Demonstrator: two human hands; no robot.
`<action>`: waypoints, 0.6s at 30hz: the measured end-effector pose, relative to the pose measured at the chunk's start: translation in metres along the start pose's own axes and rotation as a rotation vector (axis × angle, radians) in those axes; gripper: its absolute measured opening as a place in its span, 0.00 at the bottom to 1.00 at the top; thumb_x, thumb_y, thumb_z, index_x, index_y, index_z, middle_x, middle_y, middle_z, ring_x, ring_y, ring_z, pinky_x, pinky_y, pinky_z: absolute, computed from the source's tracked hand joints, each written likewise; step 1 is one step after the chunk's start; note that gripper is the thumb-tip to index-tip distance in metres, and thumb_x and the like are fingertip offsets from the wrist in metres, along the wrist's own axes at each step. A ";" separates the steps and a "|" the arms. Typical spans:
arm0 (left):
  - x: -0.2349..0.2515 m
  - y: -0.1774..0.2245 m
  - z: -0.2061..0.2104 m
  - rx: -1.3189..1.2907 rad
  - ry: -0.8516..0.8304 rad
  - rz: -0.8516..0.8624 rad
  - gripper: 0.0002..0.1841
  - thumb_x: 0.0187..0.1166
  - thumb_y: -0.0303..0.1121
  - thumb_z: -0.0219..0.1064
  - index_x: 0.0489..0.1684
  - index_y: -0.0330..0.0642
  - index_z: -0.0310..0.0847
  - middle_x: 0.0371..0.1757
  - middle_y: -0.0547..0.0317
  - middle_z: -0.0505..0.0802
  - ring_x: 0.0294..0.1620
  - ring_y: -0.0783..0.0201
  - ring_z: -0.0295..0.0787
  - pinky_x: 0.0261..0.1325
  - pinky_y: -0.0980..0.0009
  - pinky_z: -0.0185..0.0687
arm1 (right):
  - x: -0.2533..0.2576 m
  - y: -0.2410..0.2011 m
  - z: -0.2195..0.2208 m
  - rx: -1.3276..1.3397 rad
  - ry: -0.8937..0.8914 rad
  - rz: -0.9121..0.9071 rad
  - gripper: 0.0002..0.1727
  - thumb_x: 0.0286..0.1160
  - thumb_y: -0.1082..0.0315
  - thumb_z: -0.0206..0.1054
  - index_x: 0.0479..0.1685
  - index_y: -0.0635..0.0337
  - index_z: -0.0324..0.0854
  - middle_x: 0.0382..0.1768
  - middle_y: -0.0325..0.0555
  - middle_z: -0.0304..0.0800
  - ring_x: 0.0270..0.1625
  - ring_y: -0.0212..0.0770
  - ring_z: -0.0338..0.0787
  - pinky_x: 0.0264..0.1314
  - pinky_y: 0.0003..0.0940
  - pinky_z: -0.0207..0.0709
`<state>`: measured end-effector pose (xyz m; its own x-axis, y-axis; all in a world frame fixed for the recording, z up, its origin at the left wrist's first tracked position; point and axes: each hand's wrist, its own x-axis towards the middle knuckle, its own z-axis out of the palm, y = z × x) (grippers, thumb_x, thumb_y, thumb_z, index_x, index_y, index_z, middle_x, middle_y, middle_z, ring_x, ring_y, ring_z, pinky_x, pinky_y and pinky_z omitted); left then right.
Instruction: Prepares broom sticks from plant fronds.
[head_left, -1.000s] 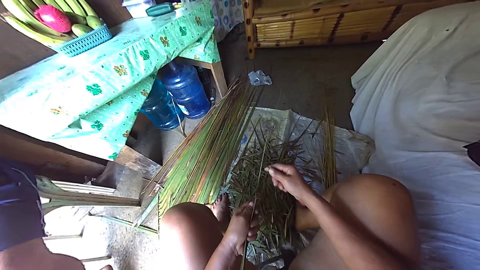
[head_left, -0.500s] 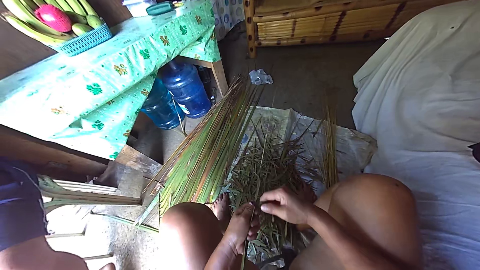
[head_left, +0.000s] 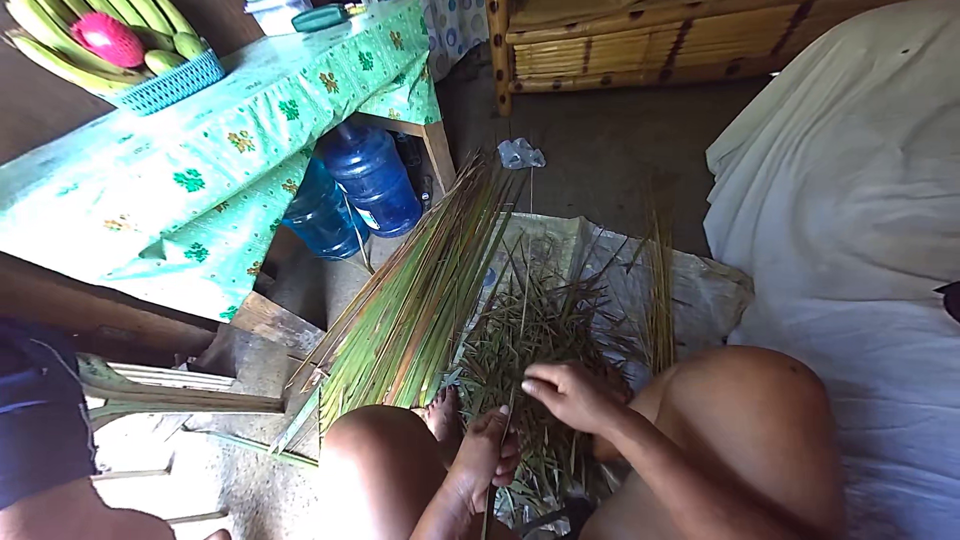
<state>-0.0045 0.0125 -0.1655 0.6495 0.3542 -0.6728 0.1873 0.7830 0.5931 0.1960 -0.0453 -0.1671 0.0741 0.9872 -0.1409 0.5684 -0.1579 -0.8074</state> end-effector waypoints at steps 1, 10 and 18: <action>-0.001 -0.001 0.000 0.004 -0.009 -0.002 0.19 0.98 0.39 0.37 0.36 0.45 0.69 0.13 0.73 0.67 0.06 0.81 0.57 0.09 0.87 0.55 | 0.004 0.002 -0.005 -0.037 0.036 0.049 0.19 0.87 0.56 0.58 0.48 0.63 0.89 0.38 0.54 0.92 0.44 0.50 0.91 0.52 0.53 0.81; 0.003 0.001 -0.001 -0.002 -0.013 -0.013 0.20 0.98 0.38 0.36 0.35 0.46 0.70 0.13 0.73 0.67 0.07 0.82 0.57 0.09 0.87 0.55 | -0.005 -0.004 0.005 0.157 -0.131 -0.093 0.17 0.86 0.60 0.59 0.46 0.65 0.89 0.33 0.48 0.89 0.34 0.36 0.84 0.42 0.36 0.78; 0.001 0.000 -0.002 0.044 -0.033 -0.020 0.19 0.98 0.39 0.37 0.36 0.45 0.69 0.13 0.72 0.67 0.06 0.81 0.57 0.09 0.87 0.55 | 0.016 0.017 -0.021 -0.044 0.173 0.191 0.20 0.89 0.57 0.56 0.52 0.63 0.89 0.40 0.55 0.92 0.46 0.52 0.91 0.54 0.55 0.79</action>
<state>-0.0049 0.0136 -0.1673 0.6694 0.3212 -0.6699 0.2323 0.7660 0.5994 0.2240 -0.0317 -0.1710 0.3205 0.9290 -0.1850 0.5654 -0.3443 -0.7495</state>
